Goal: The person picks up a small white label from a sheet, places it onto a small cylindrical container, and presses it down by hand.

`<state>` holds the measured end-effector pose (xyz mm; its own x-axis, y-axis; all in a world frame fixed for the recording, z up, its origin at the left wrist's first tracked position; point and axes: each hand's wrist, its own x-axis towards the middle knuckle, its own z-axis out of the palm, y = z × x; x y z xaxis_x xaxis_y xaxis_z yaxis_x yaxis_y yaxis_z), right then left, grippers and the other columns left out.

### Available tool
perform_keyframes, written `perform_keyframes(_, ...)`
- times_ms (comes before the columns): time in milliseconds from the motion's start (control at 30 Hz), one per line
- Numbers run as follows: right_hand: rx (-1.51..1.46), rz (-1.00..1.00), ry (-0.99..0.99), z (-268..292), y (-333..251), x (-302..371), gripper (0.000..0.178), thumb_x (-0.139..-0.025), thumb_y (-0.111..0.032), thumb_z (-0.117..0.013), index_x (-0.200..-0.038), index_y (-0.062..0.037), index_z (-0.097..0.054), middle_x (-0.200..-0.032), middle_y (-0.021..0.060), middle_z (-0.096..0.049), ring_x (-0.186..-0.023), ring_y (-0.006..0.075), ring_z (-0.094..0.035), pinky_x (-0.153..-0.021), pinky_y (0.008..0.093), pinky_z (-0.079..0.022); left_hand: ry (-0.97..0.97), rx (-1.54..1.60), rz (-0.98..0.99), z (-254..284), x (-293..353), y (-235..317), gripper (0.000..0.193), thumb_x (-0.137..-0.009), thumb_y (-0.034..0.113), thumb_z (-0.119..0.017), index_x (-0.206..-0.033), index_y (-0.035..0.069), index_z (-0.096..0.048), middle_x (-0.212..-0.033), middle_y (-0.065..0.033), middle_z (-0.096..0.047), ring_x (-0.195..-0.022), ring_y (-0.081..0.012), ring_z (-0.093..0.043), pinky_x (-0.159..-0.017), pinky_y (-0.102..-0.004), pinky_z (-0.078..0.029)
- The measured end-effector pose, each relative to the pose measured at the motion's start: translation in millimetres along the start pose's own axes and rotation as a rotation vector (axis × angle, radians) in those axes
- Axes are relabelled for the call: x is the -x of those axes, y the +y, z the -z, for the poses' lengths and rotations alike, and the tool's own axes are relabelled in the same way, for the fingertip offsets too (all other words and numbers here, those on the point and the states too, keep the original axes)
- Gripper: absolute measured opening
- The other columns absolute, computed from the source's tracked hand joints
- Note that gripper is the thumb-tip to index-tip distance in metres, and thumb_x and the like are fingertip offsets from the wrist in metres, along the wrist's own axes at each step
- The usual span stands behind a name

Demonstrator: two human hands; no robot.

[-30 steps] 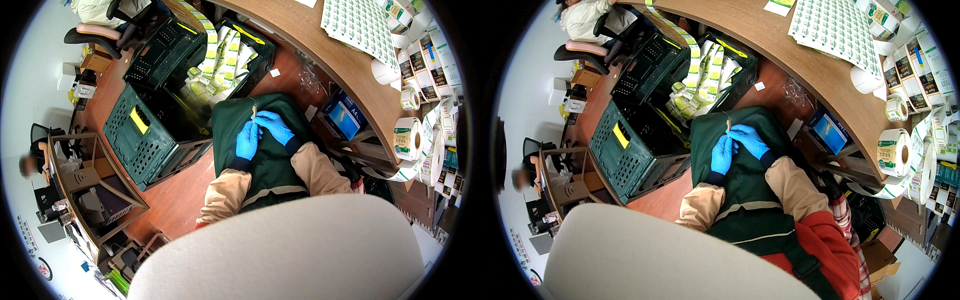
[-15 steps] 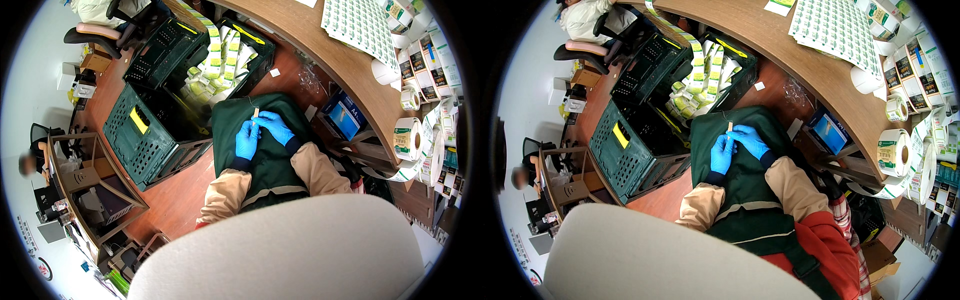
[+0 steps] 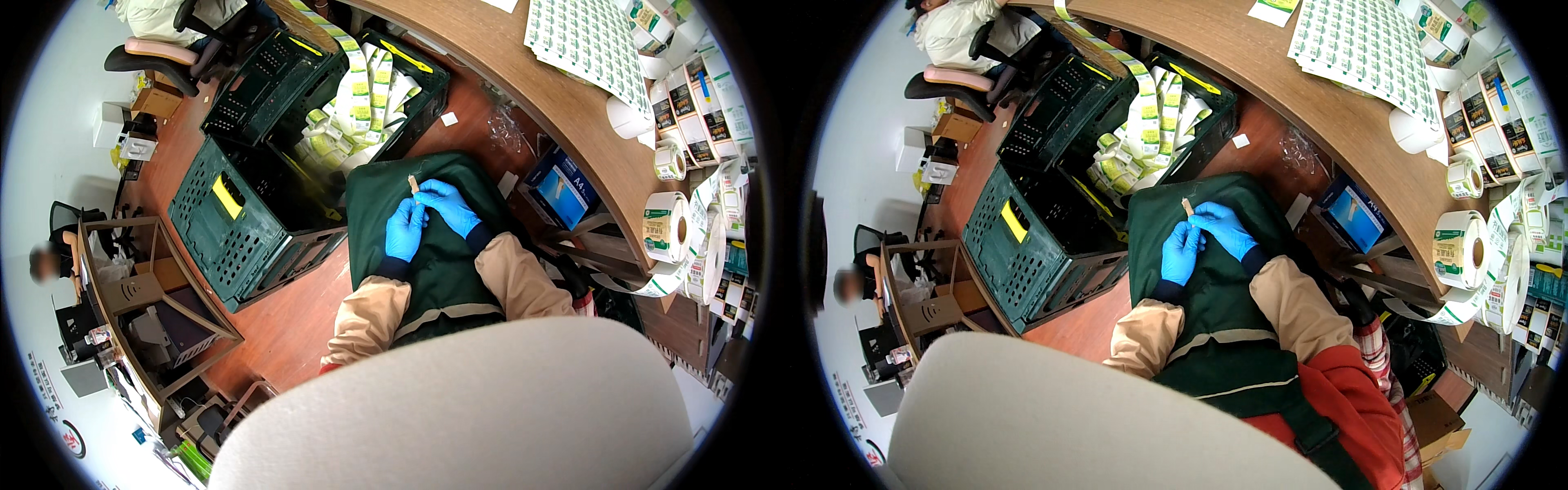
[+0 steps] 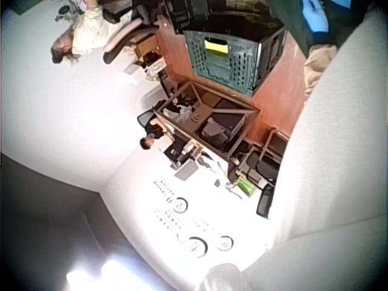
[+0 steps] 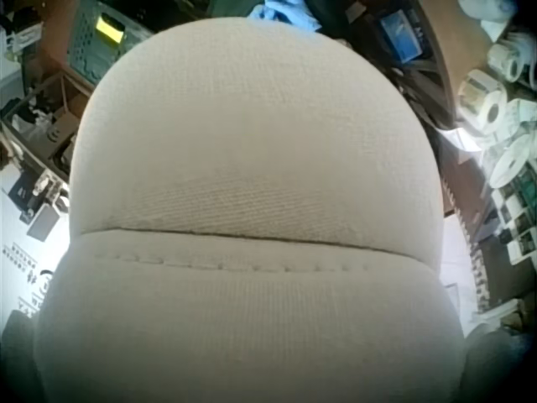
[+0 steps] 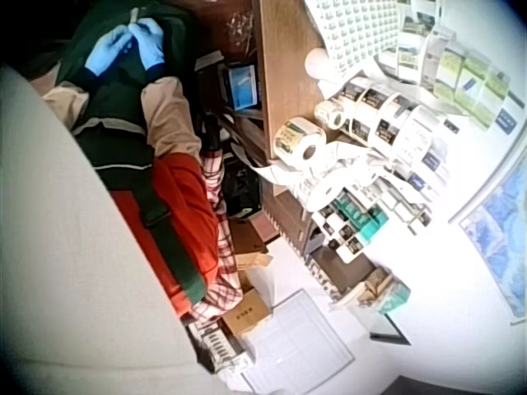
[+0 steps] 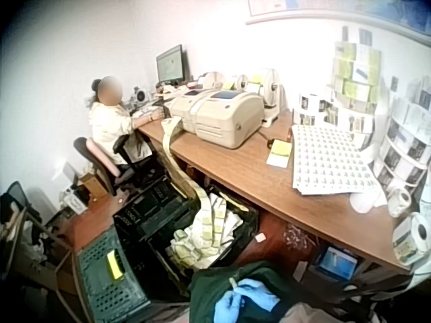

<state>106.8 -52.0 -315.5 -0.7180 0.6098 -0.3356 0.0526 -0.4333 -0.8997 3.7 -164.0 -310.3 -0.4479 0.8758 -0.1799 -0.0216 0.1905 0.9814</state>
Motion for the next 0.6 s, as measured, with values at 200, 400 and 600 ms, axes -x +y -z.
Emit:
perform_keyframes(200, -0.032, -0.003, -0.002, -1.2, -0.3, -0.5, 0.027, -0.092, -0.016, -0.064, -0.114, 0.0011, -0.064, -0.101, 0.0049, -0.067, -0.09, 0.0113, -0.061, -0.081, 0.024, -0.048, 0.012, -0.035, -0.013, -1.1, 2.3, 12.3, 0.018, -0.1, 0.018, -0.054, -0.099, 0.0, -0.06, -0.073, -0.0036, -0.062, -0.063, -0.0092, -0.056, -0.062, -0.0266, -0.048)
perform_keyframes(400, 0.0, 0.026, -0.017, -0.1, 3.3, -1.2, 0.024, -0.094, -0.015, -0.062, -0.113, 0.0003, -0.065, -0.098, 0.0034, -0.066, -0.085, 0.0092, -0.059, -0.077, 0.0231, -0.049, 0.007, -0.021, 0.004, -1.2, 0.3, 3.8, 0.02, -0.1, 0.019, -0.054, -0.101, 0.0, -0.059, -0.073, -0.0045, -0.062, -0.063, -0.0107, -0.057, -0.061, -0.0274, -0.048)
perform_keyframes(600, -0.002, -0.002, -0.016, -5.6, -9.4, 2.7, 0.023, -0.093, -0.015, -0.063, -0.11, -0.0002, -0.065, -0.094, 0.0025, -0.066, -0.081, 0.0084, -0.058, -0.075, 0.022, -0.048, -0.005, -0.101, -0.015, 1.1, 1.0, -0.4, 0.019, -0.099, 0.018, -0.055, -0.1, 0.0, -0.06, -0.072, -0.0046, -0.062, -0.062, -0.0111, -0.057, -0.061, -0.0272, -0.048)
